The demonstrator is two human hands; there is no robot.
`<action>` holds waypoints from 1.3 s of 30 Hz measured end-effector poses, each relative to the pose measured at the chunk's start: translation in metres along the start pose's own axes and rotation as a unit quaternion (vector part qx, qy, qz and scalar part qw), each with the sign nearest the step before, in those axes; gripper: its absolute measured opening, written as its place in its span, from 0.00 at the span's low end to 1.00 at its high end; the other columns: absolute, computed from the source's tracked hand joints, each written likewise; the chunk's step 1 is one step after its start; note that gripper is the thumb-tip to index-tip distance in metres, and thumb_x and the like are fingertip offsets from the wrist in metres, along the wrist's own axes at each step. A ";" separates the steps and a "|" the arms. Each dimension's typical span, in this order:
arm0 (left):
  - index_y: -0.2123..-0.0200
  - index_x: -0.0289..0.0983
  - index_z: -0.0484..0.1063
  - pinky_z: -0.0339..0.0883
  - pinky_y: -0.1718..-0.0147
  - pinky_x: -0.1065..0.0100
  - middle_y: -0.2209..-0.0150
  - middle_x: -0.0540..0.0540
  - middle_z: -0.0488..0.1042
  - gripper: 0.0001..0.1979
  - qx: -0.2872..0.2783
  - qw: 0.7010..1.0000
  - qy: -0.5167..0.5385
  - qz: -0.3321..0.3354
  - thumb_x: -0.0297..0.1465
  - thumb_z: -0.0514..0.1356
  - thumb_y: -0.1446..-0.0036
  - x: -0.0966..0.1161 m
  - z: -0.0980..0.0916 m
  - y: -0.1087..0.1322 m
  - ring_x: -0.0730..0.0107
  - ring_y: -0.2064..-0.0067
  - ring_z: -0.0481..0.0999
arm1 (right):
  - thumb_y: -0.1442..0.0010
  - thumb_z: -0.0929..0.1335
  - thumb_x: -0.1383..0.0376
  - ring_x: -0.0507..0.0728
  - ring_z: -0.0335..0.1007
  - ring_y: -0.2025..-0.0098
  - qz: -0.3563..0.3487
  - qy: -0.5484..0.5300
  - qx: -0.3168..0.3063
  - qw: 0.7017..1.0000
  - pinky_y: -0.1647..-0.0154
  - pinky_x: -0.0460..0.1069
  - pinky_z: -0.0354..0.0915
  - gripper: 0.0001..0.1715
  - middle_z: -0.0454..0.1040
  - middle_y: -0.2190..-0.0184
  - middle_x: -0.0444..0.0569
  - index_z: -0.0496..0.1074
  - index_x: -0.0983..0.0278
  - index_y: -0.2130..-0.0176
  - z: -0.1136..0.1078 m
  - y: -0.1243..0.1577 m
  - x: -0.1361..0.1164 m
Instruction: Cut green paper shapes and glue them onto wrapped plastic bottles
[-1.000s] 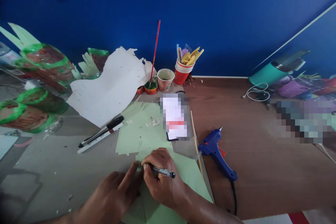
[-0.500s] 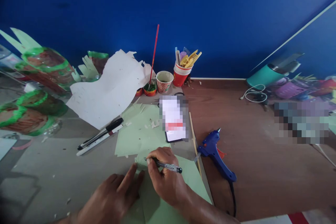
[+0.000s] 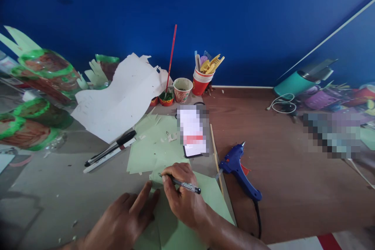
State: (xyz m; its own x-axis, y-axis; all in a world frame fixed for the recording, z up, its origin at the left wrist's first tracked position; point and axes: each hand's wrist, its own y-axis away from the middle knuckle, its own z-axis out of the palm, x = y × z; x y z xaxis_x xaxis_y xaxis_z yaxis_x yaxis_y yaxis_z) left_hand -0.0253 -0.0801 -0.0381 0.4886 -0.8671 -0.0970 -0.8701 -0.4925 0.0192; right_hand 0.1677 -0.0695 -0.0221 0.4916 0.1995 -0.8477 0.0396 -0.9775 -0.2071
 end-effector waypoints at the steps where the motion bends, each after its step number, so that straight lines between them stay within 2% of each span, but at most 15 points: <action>1: 0.44 0.31 0.66 0.67 0.72 0.64 0.48 0.27 0.71 0.21 -0.002 1.000 0.001 -0.003 0.24 0.54 0.42 0.000 0.000 0.000 0.66 0.70 0.76 | 0.38 0.62 0.68 0.56 0.68 0.67 -0.001 -0.004 -0.007 1.000 0.65 0.50 0.64 0.09 0.74 0.71 0.48 0.72 0.62 0.65 0.000 0.000 0.000; 6: 0.44 0.32 0.66 0.68 0.70 0.65 0.48 0.28 0.71 0.21 -0.016 1.000 0.016 0.003 0.26 0.55 0.42 -0.003 -0.006 -0.001 0.66 0.68 0.76 | 0.38 0.63 0.69 0.57 0.70 0.63 -0.015 -0.023 -0.048 0.998 0.62 0.50 0.66 0.09 0.75 0.68 0.49 0.73 0.62 0.62 -0.001 0.001 -0.001; 10: 0.43 0.30 0.65 0.68 0.70 0.65 0.47 0.26 0.70 0.22 -0.035 0.999 0.012 0.014 0.27 0.55 0.41 -0.004 -0.009 -0.001 0.65 0.68 0.77 | 0.39 0.63 0.70 0.57 0.70 0.62 -0.013 -0.018 -0.049 0.999 0.61 0.50 0.67 0.09 0.75 0.67 0.49 0.73 0.62 0.62 0.001 0.001 0.000; 17: 0.44 0.30 0.66 0.68 0.71 0.65 0.48 0.27 0.71 0.21 -0.015 1.000 0.004 0.008 0.25 0.54 0.42 -0.002 -0.006 -0.001 0.66 0.70 0.76 | 0.39 0.63 0.70 0.57 0.70 0.63 -0.020 -0.011 -0.055 0.998 0.61 0.52 0.67 0.09 0.75 0.68 0.49 0.73 0.62 0.61 0.002 0.001 0.000; 24: 0.44 0.31 0.66 0.67 0.72 0.65 0.47 0.27 0.70 0.22 -0.023 1.000 0.008 0.013 0.24 0.53 0.42 -0.003 -0.008 -0.002 0.66 0.70 0.76 | 0.38 0.63 0.70 0.57 0.69 0.64 -0.028 -0.005 -0.075 0.997 0.60 0.52 0.65 0.09 0.76 0.69 0.48 0.72 0.62 0.61 0.003 0.000 0.000; 30: 0.47 0.33 0.70 0.66 0.73 0.65 0.49 0.30 0.72 0.18 0.006 1.000 0.009 -0.005 0.24 0.52 0.41 -0.002 -0.007 -0.002 0.67 0.72 0.75 | 0.38 0.64 0.69 0.57 0.69 0.64 -0.032 -0.013 -0.074 0.997 0.60 0.52 0.64 0.08 0.76 0.69 0.48 0.73 0.62 0.62 0.004 0.001 0.002; 39: 0.46 0.33 0.68 0.65 0.72 0.66 0.46 0.29 0.70 0.19 -0.022 1.000 0.013 0.002 0.23 0.52 0.40 -0.002 -0.007 -0.002 0.68 0.70 0.75 | 0.38 0.64 0.70 0.56 0.71 0.65 -0.046 -0.001 -0.073 0.996 0.60 0.52 0.65 0.08 0.77 0.69 0.48 0.72 0.61 0.62 0.004 -0.001 0.001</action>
State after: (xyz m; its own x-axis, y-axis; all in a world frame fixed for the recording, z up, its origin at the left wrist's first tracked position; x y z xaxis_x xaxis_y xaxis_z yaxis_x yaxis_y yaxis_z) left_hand -0.0238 -0.0778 -0.0309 0.4874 -0.8702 -0.0717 -0.8685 -0.4916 0.0637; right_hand 0.1645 -0.0684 -0.0253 0.4789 0.2882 -0.8292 0.2105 -0.9547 -0.2102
